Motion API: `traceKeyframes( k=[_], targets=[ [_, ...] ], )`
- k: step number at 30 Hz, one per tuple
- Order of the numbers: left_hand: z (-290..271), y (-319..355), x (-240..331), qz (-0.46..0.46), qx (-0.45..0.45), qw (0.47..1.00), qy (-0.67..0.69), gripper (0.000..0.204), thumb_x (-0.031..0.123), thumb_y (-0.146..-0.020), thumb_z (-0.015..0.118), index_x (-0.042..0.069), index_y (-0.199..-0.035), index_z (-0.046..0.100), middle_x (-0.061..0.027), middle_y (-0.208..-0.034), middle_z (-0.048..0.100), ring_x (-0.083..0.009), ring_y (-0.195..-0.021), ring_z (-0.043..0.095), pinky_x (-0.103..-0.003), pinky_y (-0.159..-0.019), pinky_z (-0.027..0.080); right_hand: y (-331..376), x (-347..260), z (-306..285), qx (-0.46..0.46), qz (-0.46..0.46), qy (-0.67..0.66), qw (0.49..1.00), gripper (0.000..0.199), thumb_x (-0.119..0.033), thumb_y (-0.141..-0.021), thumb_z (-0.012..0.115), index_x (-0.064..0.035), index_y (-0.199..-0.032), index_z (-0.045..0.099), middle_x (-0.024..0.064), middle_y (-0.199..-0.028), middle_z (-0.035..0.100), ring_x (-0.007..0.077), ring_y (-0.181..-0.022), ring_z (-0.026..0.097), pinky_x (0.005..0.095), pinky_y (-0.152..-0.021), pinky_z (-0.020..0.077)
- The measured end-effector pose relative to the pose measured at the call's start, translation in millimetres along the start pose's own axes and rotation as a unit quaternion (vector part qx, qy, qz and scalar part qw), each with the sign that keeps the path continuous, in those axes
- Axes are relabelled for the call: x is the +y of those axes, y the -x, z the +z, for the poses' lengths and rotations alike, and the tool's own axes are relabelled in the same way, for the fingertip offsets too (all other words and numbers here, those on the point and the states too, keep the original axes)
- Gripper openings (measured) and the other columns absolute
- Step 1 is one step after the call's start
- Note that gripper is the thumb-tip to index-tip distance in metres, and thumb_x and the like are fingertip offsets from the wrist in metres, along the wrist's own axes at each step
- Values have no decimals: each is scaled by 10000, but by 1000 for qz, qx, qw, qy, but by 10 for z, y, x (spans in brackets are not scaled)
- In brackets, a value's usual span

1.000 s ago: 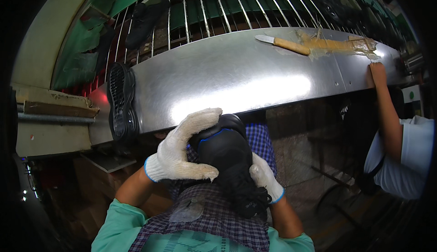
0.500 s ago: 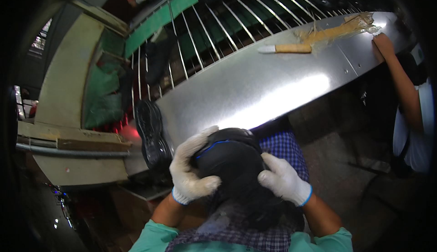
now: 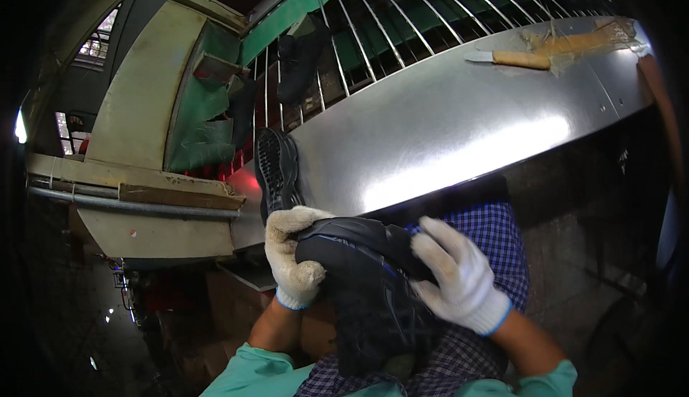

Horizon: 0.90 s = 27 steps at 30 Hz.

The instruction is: The person holds a black shoe and uses a small knife to scrape off excess glue from the edges of the sole and the upper, handling several shoes from the conveyor belt.

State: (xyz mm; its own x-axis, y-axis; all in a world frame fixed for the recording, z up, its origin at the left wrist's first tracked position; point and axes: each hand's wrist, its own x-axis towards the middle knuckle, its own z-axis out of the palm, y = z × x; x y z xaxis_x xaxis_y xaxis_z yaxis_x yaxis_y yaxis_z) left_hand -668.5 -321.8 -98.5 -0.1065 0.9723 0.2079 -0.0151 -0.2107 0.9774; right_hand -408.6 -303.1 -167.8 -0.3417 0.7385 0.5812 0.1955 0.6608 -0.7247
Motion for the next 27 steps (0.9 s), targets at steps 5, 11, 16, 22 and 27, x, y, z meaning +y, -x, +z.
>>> traceKeyframes(
  k=[5,11,16,22,27],
  targets=[
    [49,-68,121,37,-76,996,6,854,363,-699,1038,-18,-1264,523,-196,-1219,682,-263,-1113,692,-412,-1002,580,-662,231,36,-8,-109,-51,993,526,-164,-933,754,-120,-1441,623,200,-1250,700,342,-1027,740,442,-813,643],
    [55,-141,192,12,-76,995,-61,913,370,-660,1046,-30,-1300,533,-177,-1234,666,-231,-1127,672,-392,-1025,553,-1257,259,16,-156,-14,-259,953,275,-231,-1046,620,-25,-1201,716,164,-949,758,306,-797,762,396,-709,605],
    [-72,-410,407,-36,-240,955,-169,768,319,-749,974,-72,-1324,649,-197,-1243,731,-258,-1141,721,-378,-1017,569,-1008,-50,-456,-225,-19,-117,967,471,-118,-928,707,25,-1368,615,251,-1088,730,366,-860,772,410,-757,648],
    [-156,-656,423,-200,-230,942,-138,818,297,-768,954,-73,-1412,611,-167,-1303,714,-245,-1206,690,-381,-1089,525,-286,165,-495,-209,44,-47,976,814,-63,-717,858,7,-1463,539,293,-1402,603,413,-1101,740,433,-863,662],
    [-146,-744,227,-195,-231,946,-118,968,412,-708,986,-65,-1450,586,-170,-1349,689,-239,-1239,666,-391,-1133,488,-233,470,-45,-16,-22,-85,996,679,-82,-817,724,33,-1461,543,234,-1159,728,365,-920,766,398,-777,658]
  ],
)
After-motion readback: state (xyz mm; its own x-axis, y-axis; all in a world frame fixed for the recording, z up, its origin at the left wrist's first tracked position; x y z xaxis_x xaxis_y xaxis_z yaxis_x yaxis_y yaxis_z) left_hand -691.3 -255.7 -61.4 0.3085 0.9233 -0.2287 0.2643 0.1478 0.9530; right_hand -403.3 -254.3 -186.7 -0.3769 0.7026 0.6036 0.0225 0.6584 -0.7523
